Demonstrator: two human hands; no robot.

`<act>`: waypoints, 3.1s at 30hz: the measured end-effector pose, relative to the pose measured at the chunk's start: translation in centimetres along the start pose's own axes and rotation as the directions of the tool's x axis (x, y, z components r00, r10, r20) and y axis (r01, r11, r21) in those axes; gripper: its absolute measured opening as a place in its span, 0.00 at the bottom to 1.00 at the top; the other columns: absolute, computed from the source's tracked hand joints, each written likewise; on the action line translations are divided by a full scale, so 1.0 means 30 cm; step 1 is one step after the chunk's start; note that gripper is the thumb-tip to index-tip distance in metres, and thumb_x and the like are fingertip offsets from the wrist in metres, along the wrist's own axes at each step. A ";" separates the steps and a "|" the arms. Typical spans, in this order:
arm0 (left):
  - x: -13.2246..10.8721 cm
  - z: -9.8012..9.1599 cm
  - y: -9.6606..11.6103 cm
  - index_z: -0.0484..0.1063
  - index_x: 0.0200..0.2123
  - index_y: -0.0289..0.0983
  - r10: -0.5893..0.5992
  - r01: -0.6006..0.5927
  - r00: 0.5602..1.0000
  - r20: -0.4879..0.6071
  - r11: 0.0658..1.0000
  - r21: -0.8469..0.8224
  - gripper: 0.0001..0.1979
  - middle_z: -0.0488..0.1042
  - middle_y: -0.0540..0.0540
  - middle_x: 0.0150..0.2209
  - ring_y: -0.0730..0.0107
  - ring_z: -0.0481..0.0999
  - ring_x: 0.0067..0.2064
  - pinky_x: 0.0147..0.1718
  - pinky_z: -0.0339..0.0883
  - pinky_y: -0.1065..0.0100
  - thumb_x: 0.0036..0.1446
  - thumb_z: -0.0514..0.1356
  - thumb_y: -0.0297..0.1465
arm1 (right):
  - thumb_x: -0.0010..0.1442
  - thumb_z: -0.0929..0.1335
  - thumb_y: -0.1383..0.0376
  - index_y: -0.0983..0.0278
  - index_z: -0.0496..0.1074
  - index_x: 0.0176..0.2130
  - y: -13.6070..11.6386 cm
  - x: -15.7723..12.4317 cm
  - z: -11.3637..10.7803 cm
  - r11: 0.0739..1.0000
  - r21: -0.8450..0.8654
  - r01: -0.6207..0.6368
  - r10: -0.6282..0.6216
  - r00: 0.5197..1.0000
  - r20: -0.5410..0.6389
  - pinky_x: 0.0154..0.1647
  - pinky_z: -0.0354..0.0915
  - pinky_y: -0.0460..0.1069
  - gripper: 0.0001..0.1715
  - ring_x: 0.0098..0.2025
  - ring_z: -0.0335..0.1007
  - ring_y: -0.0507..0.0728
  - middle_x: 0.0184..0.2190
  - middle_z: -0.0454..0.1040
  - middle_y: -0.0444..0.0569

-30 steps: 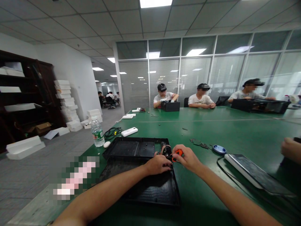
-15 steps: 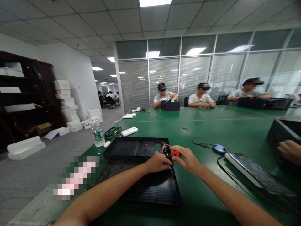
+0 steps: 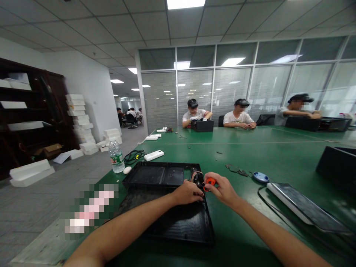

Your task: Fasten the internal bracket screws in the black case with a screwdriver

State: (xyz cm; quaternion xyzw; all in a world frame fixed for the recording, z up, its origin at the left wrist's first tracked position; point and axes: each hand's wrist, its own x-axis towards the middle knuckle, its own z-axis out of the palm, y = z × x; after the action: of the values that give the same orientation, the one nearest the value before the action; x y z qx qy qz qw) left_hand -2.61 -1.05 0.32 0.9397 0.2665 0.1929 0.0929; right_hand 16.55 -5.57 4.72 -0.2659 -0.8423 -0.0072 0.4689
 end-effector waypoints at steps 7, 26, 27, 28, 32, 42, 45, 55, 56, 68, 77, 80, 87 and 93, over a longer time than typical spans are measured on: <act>-0.001 0.006 -0.002 0.75 0.35 0.40 0.001 -0.001 1.000 -0.024 1.000 -0.008 0.08 0.76 0.51 0.31 0.73 0.73 0.35 0.39 0.56 0.73 0.53 0.61 0.35 | 0.60 0.62 0.58 0.62 0.64 0.42 0.003 -0.003 -0.007 1.000 -0.004 -0.006 0.006 1.000 0.014 0.33 0.65 0.47 0.12 0.32 0.70 0.54 0.31 0.73 0.49; -0.002 -0.003 0.010 0.76 0.34 0.37 0.039 -0.039 0.999 -0.027 0.999 -0.014 0.08 0.74 0.51 0.27 0.75 0.72 0.30 0.34 0.58 0.75 0.50 0.62 0.33 | 0.61 0.61 0.57 0.62 0.62 0.44 0.020 -0.008 -0.002 0.998 0.011 -0.062 0.062 0.997 -0.038 0.35 0.65 0.47 0.14 0.31 0.69 0.54 0.30 0.72 0.47; -0.002 -0.003 0.008 0.76 0.34 0.38 0.043 -0.043 0.999 -0.029 0.999 -0.015 0.08 0.74 0.51 0.27 0.75 0.72 0.30 0.34 0.58 0.76 0.50 0.62 0.33 | 0.61 0.61 0.58 0.62 0.62 0.45 0.020 -0.008 -0.002 0.998 0.013 -0.059 0.060 0.998 -0.037 0.35 0.65 0.47 0.14 0.31 0.69 0.54 0.30 0.72 0.47; -0.003 -0.003 0.008 0.76 0.34 0.38 0.044 -0.044 0.999 -0.032 0.999 -0.014 0.08 0.75 0.51 0.27 0.75 0.72 0.30 0.34 0.58 0.76 0.50 0.62 0.33 | 0.61 0.61 0.58 0.61 0.62 0.45 0.020 -0.007 -0.002 0.998 0.016 -0.055 0.056 0.998 -0.037 0.35 0.65 0.47 0.14 0.32 0.70 0.54 0.31 0.72 0.47; -0.004 0.000 0.007 0.76 0.35 0.39 0.035 -0.035 0.999 -0.039 0.999 0.005 0.08 0.75 0.51 0.28 0.75 0.72 0.31 0.35 0.59 0.75 0.50 0.62 0.33 | 0.61 0.61 0.58 0.61 0.62 0.46 0.024 -0.007 -0.001 0.999 0.007 -0.045 0.045 0.998 -0.038 0.35 0.66 0.47 0.15 0.32 0.70 0.54 0.31 0.72 0.47; -0.008 0.006 0.011 0.75 0.35 0.38 0.032 -0.031 0.998 -0.056 0.999 0.026 0.09 0.75 0.50 0.29 0.73 0.73 0.32 0.40 0.59 0.73 0.50 0.62 0.33 | 0.64 0.54 0.62 0.63 0.61 0.48 0.004 0.004 -0.038 0.997 0.007 -0.078 0.077 0.995 0.061 0.33 0.63 0.47 0.16 0.31 0.68 0.53 0.33 0.71 0.48; -0.008 0.008 0.013 0.75 0.37 0.37 0.056 -0.054 0.996 -0.064 0.998 0.024 0.09 0.75 0.49 0.29 0.73 0.73 0.33 0.39 0.59 0.73 0.51 0.61 0.32 | 0.64 0.54 0.63 0.64 0.66 0.38 0.005 0.023 -0.075 0.983 -0.171 -0.065 0.083 0.991 0.101 0.29 0.60 0.46 0.15 0.27 0.66 0.52 0.27 0.71 0.47; -0.002 0.015 0.007 0.75 0.38 0.36 0.047 -0.048 0.997 -0.057 0.998 -0.027 0.11 0.76 0.48 0.31 0.74 0.72 0.32 0.38 0.60 0.74 0.52 0.61 0.34 | 0.63 0.55 0.62 0.63 0.66 0.39 -0.029 0.065 -0.167 0.898 -0.438 0.029 0.111 0.950 0.291 0.27 0.53 0.46 0.15 0.26 0.68 0.54 0.24 0.73 0.46; -0.003 0.014 0.007 0.75 0.38 0.37 0.045 -0.047 0.997 -0.056 0.999 -0.028 0.10 0.76 0.48 0.31 0.74 0.73 0.32 0.38 0.60 0.74 0.52 0.61 0.34 | 0.63 0.55 0.59 0.63 0.66 0.36 -0.034 0.068 -0.176 0.878 -0.478 0.025 0.141 0.941 0.309 0.25 0.52 0.46 0.16 0.24 0.68 0.55 0.22 0.72 0.46; -0.014 0.005 0.003 0.75 0.38 0.36 0.066 -0.068 0.996 -0.060 0.997 -0.031 0.11 0.76 0.47 0.31 0.73 0.73 0.32 0.38 0.60 0.75 0.52 0.61 0.34 | 0.63 0.57 0.52 0.61 0.68 0.31 -0.107 0.104 -0.221 0.818 -0.575 0.010 0.271 0.875 0.401 0.24 0.53 0.47 0.21 0.24 0.69 0.57 0.21 0.72 0.48; -0.015 0.007 0.007 0.75 0.37 0.36 0.062 -0.063 0.996 -0.059 0.998 -0.016 0.10 0.75 0.48 0.31 0.73 0.73 0.33 0.38 0.60 0.75 0.53 0.61 0.34 | 0.62 0.57 0.51 0.63 0.68 0.36 -0.101 0.138 -0.209 0.819 -0.574 -0.003 0.319 0.833 0.451 0.27 0.55 0.47 0.22 0.28 0.71 0.58 0.25 0.74 0.50; -0.013 0.008 0.004 0.74 0.37 0.35 0.094 -0.095 0.994 -0.063 0.995 -0.015 0.10 0.75 0.48 0.30 0.74 0.73 0.33 0.37 0.60 0.75 0.54 0.60 0.34 | 0.62 0.56 0.52 0.63 0.64 0.42 -0.105 0.149 -0.206 0.843 -0.537 -0.011 0.333 0.796 0.506 0.28 0.55 0.47 0.20 0.30 0.71 0.58 0.27 0.74 0.49; -0.018 0.005 0.002 0.74 0.37 0.34 0.089 -0.090 0.994 -0.071 0.996 -0.007 0.10 0.75 0.48 0.30 0.74 0.72 0.33 0.37 0.60 0.75 0.53 0.60 0.34 | 0.63 0.56 0.53 0.62 0.64 0.43 -0.116 0.177 -0.204 0.886 -0.460 -0.060 0.336 0.766 0.548 0.29 0.56 0.47 0.19 0.31 0.70 0.57 0.30 0.73 0.49; -0.017 0.005 0.001 0.74 0.37 0.35 0.056 -0.057 0.997 -0.054 0.998 -0.016 0.10 0.75 0.47 0.31 0.73 0.73 0.33 0.38 0.60 0.75 0.53 0.60 0.35 | 0.59 0.60 0.51 0.62 0.67 0.43 -0.124 0.192 -0.194 0.870 -0.493 0.000 0.313 0.773 0.552 0.28 0.55 0.47 0.21 0.30 0.70 0.59 0.27 0.74 0.49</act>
State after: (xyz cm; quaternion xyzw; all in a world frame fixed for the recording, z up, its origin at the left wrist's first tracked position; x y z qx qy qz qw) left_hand -2.95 -1.37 0.03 0.9405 0.2406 0.2229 0.0886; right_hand 17.02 -7.74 13.42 -0.4293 -0.8950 -0.0818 0.0893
